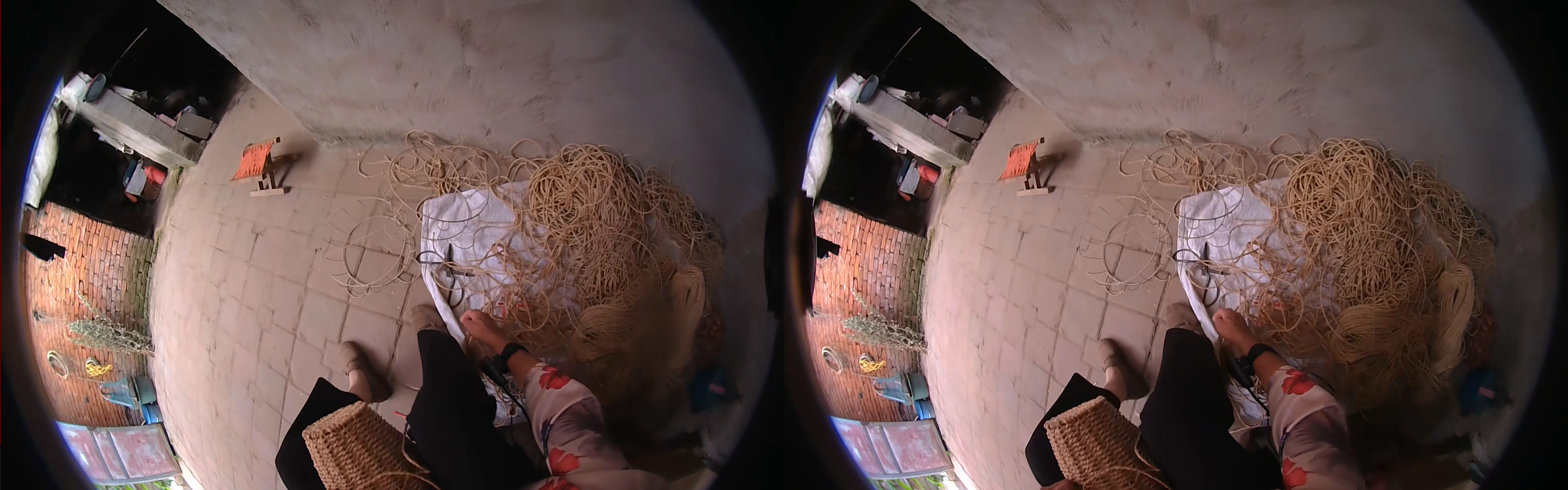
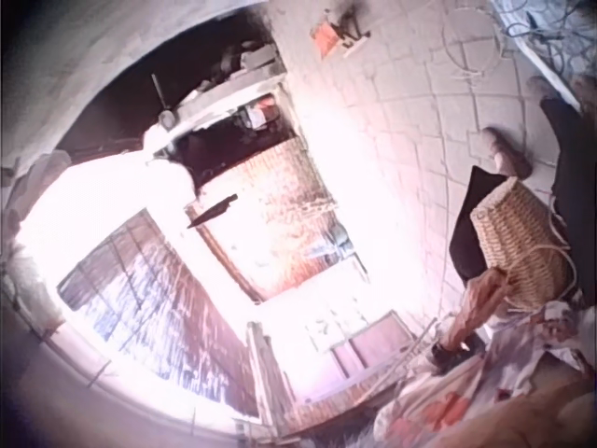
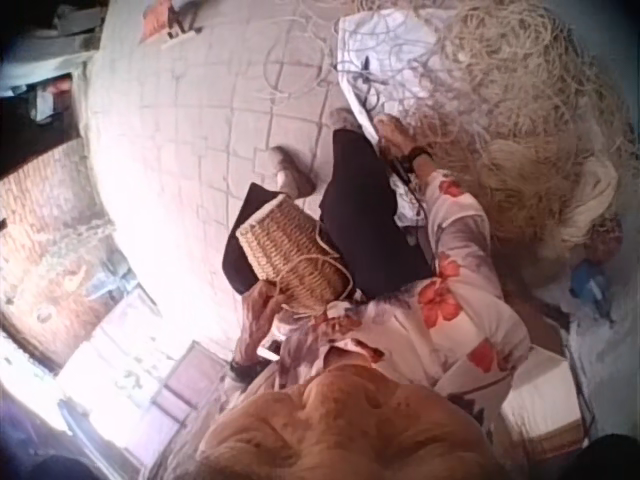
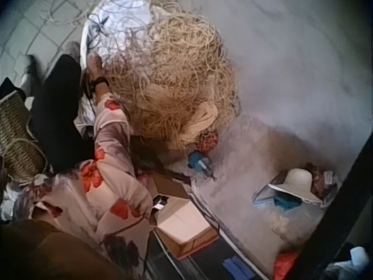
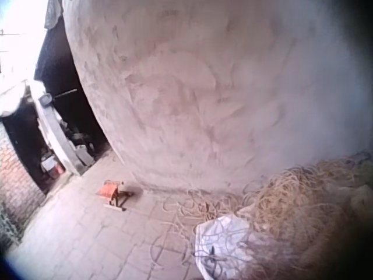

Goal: Weaving a small wicker or straw basket using thin strips of material.

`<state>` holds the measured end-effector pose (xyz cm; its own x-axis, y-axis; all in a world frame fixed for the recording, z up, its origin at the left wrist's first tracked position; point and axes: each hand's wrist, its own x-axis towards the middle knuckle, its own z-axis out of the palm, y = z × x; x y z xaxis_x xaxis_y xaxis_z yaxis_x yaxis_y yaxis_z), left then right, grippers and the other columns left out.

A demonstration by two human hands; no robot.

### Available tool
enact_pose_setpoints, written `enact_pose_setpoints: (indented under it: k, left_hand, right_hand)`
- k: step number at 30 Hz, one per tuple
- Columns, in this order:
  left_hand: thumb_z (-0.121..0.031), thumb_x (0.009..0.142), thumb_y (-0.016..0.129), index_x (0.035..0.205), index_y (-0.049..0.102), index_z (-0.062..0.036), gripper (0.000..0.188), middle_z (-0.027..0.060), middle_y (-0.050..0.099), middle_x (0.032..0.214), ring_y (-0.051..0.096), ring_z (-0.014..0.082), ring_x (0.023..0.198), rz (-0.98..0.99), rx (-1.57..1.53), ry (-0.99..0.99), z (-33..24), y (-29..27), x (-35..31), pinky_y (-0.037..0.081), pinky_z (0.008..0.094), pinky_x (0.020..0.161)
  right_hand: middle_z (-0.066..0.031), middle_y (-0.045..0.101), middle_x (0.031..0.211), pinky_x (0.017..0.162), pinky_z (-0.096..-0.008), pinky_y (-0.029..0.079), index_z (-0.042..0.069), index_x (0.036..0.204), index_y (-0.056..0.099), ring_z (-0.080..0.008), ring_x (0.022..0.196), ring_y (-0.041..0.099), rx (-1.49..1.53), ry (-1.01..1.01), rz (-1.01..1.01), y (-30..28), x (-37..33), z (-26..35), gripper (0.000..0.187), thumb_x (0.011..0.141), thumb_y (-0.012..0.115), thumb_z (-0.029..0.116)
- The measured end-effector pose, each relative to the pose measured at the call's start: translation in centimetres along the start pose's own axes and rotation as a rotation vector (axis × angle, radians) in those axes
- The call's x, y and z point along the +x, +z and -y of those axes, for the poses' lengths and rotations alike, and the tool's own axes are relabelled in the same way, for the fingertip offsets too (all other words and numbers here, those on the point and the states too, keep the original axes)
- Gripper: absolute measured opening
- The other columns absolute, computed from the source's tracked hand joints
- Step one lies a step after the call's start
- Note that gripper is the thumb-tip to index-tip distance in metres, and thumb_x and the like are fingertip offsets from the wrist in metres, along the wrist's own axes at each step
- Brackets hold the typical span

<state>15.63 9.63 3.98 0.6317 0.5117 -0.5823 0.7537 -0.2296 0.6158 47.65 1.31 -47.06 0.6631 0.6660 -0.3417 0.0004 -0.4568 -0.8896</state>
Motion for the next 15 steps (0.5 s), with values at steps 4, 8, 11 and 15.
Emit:
enact_pose_setpoints:
  k: [4, 8, 11, 15]
  left_hand:
    - [-0.011, 0.093, 0.064, 0.084, 0.059, -0.0021, 0.014, 0.0097, 0.056, 0.072, 0.054, 0.0189, 0.06, 0.078, -0.035, -0.021, -0.5, -0.5, 2.1, 0.043, 0.0337, 0.055]
    - [-0.011, 0.093, 0.063, 0.084, 0.06, -0.0018, 0.013, 0.0099, 0.057, 0.075, 0.055, 0.0196, 0.061, 0.106, -0.055, -0.003, 1.1, -0.3, 3.2, 0.044, 0.0337, 0.056]
    - [-0.01, 0.093, 0.063, 0.084, 0.06, -0.0019, 0.012, 0.01, 0.057, 0.076, 0.056, 0.0202, 0.062, 0.091, -0.081, 0.041, 1.9, -0.3, 4.1, 0.044, 0.0337, 0.056]
    - [-0.008, 0.094, 0.061, 0.083, 0.059, -0.0018, 0.013, 0.0097, 0.057, 0.072, 0.054, 0.0186, 0.057, 0.081, -0.149, -0.006, 2.0, 0.0, 4.1, 0.043, 0.0328, 0.051]
  right_hand:
    - [-0.0102, 0.068, 0.079, 0.063, -0.0363, 0.053, 0.005, 0.096, 0.066, -0.0206, 0.066, 0.068, -0.183, -0.12, -0.062, 1.7, 4.8, -1.9, 0.02, 0.09, 0.055, 0.021]
    - [-0.0214, 0.07, 0.091, 0.078, -0.051, 0.053, 0.007, 0.1, 0.063, -0.0435, 0.09, 0.066, -0.139, -0.076, -0.045, 2.4, 7.0, -2.0, 0.022, 0.084, 0.05, 0.014]
    - [-0.0244, 0.069, 0.086, 0.078, -0.0576, 0.05, 0.005, 0.107, 0.057, -0.0463, 0.088, 0.066, -0.439, 0.054, 0.004, 2.9, 6.6, -1.2, 0.024, 0.086, 0.049, 0.013]
    - [-0.02, 0.069, 0.076, 0.072, -0.0523, 0.053, 0.004, 0.099, 0.06, -0.039, 0.082, 0.069, -0.766, -0.02, -0.003, 2.6, 4.2, 1.2, 0.017, 0.09, 0.049, 0.013]
